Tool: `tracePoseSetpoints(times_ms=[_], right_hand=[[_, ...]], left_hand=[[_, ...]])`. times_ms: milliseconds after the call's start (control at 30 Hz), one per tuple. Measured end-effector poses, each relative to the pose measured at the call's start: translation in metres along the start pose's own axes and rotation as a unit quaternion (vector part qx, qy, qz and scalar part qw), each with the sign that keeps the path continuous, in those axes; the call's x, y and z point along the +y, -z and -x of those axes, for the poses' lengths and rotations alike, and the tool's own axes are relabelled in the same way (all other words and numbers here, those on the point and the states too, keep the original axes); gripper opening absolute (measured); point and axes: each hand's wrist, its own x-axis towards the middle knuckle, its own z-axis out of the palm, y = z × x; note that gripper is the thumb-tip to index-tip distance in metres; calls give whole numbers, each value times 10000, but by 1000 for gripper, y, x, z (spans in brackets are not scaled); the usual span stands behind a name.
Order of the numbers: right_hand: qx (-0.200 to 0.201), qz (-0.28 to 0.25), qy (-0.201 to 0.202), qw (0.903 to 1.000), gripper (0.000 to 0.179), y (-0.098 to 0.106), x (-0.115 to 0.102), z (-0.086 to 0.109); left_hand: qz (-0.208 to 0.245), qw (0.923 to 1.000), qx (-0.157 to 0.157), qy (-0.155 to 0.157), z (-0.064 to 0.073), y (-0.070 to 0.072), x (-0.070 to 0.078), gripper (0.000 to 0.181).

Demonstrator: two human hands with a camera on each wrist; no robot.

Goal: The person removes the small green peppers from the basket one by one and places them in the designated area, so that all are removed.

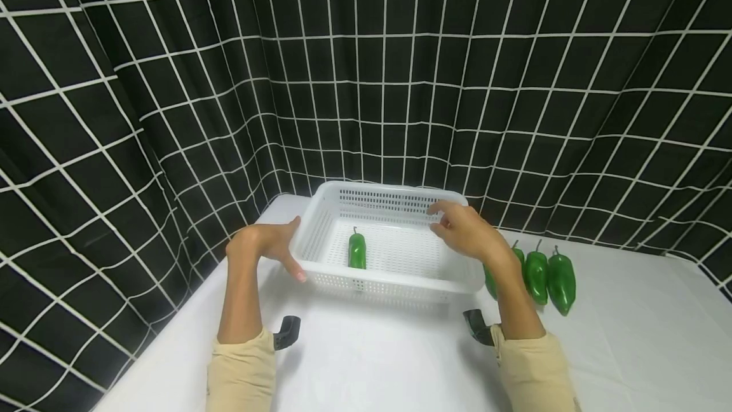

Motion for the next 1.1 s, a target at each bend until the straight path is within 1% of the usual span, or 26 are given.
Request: tracePoseSetpoints(times_ms=[133,233,433,467,567,667,700,800,900,1000,1100], right_hand=[[-180,-99,358,9991,36,-15,-12,-8],[-385,-153,603,9973,35,-30,-19,-16],[-855,-419,886,9915,45,-60,-24,-24],[-935,-528,900,9901,46,-64,-24,-25],[-1184,-810,920,9854,49,-75,-24,-29],[-1466,-1028,800,9806,55,-85,-23,-31],[-1567,-1056,735,9792,58,-88,-23,-32],[-1889,-1085,588,9742,66,-94,-22,-33],[-2238,-1108,447,9673,69,-97,-21,-34],[-2550,-1094,495,9595,71,-98,-21,-34],[-2685,-1107,609,9550,73,-98,-21,-34]], left_hand=[[-37,10000,-7,-3,-1,1,-1,152],[-78,10000,-16,-44,-2,0,-1,152],[-103,9999,-71,23,-2,-1,-1,151],[-110,9999,-66,55,-2,0,0,151],[-246,9997,-50,-28,-2,0,1,151],[-263,9996,-49,-129,-2,0,1,150],[-294,9994,-52,-185,-1,0,1,149],[-249,9995,-52,-196,-2,0,1,148],[-265,9995,-34,-159,-1,0,1,148],[-253,9995,-35,-163,-1,0,1,147],[-192,9997,-48,-173,0,0,1,147]])
